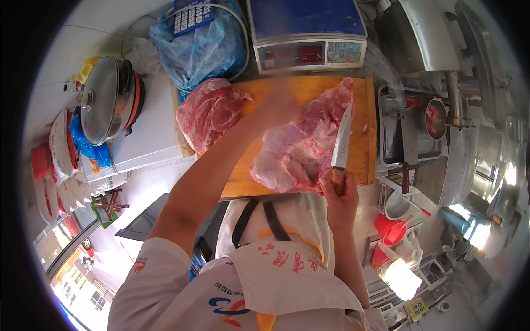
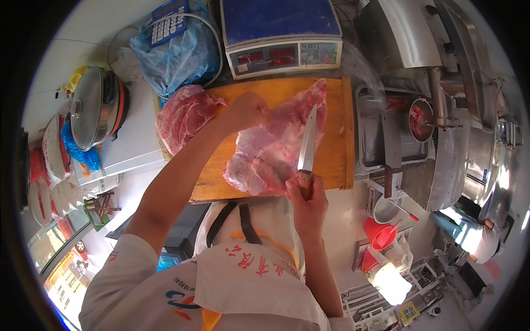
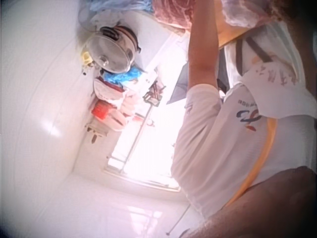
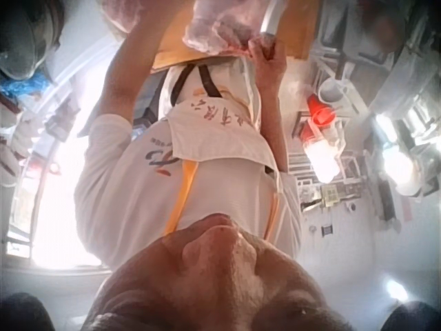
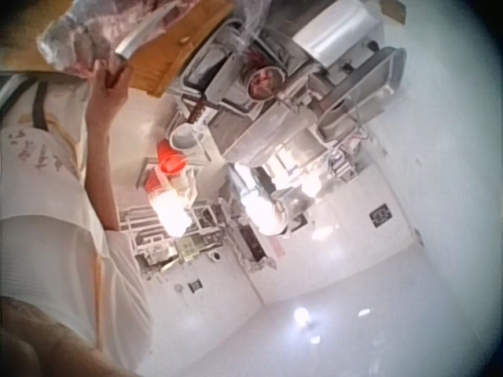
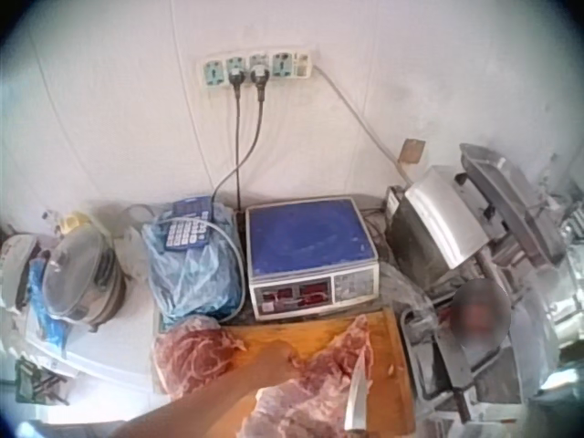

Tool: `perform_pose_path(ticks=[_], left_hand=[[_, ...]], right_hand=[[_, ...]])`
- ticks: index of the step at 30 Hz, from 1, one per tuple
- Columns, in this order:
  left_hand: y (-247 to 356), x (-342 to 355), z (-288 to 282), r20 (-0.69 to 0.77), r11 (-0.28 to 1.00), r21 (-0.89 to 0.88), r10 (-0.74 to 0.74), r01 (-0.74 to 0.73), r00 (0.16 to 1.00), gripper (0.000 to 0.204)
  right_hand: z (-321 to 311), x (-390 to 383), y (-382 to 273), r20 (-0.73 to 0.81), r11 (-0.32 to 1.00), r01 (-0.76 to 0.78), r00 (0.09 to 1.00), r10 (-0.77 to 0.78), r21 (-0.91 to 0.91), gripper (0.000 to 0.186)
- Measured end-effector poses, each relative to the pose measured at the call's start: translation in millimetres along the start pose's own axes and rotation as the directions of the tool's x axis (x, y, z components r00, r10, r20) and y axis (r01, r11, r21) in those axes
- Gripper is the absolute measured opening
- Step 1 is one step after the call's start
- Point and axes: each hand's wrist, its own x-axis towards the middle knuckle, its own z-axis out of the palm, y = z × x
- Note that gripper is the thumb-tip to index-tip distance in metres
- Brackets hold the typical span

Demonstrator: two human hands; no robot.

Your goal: The person is using a knife to cut and trim fat and connective tissue from a large piece of raw meat on a wooden cutting board.

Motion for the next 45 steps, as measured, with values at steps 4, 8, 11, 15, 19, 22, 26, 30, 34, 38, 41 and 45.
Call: perform_pose_path(ticks=[4, 8, 11, 15, 19, 22, 26, 30, 34, 38, 41, 45], left_hand=[[15, 4, -7, 0.037, 0.998, 0.063, 0.005, -0.007, 0.999, 0.032], [29, 5, -10, 0.093, 0.986, -0.072, -0.145, 0.152, 0.985, 0.023], [23, 6, -17, 0.183, 0.884, -0.355, -0.254, 0.305, 0.95, 0.014], [14, 1, -20, 0.251, 0.669, -0.622, -0.322, 0.407, 0.913, 0.01], [5, 5, -16, 0.263, 0.638, -0.61, -0.396, 0.47, 0.88, 0.012], [-11, 5, -10, 0.189, 0.789, -0.534, -0.238, 0.303, 0.953, 0.011], [-24, 3, -11, 0.164, 0.82, -0.539, -0.121, 0.191, 0.979, 0.012], [4, -2, -7, 0.154, 0.691, -0.667, -0.241, 0.28, 0.958, 0.013], [-2, -5, -12, 0.138, 0.689, -0.663, -0.27, 0.292, 0.953, 0.014], [15, -7, -11, 0.137, 0.635, -0.695, -0.342, 0.336, 0.93, 0.015], [-20, -10, -9, 0.101, 0.737, -0.625, -0.251, 0.257, 0.963, 0.015], [-21, -15, -8, 0.12, 0.677, -0.682, -0.268, 0.276, 0.956, 0.014]], right_hand=[[-1, 3, 2, 0.001, 0.992, 0.039, 0.999, -0.039, -0.122, 0.016], [4, 4, -19, -0.012, 0.977, -0.044, 0.999, 0.042, -0.211, 0.015], [4, 5, -21, 0.023, 0.955, -0.046, 0.998, 0.055, -0.292, 0.014], [8, 4, -27, 0.088, 0.956, -0.03, 0.994, 0.058, -0.291, 0.018], [12, 3, -30, 0.156, 0.951, 0.004, 0.987, 0.047, -0.31, 0.023], [16, 4, -24, 0.166, 0.947, -0.031, 0.982, 0.088, -0.321, 0.024], [26, 14, -12, 0.186, 0.909, 0.141, 0.98, -0.071, -0.391, 0.023], [43, 11, 0, 0.14, 0.834, 0.235, 0.972, -0.19, -0.499, 0.021], [52, -3, 5, 0.113, 0.877, 0.273, 0.962, -0.248, -0.396, 0.019], [53, 30, 9, 0.181, 0.781, 0.347, 0.938, -0.296, -0.52, 0.018], [53, 11, 17, 0.232, 0.725, 0.397, 0.918, -0.322, -0.564, 0.02], [50, 14, -7, 0.198, 0.833, 0.317, 0.947, -0.252, -0.454, 0.02]])
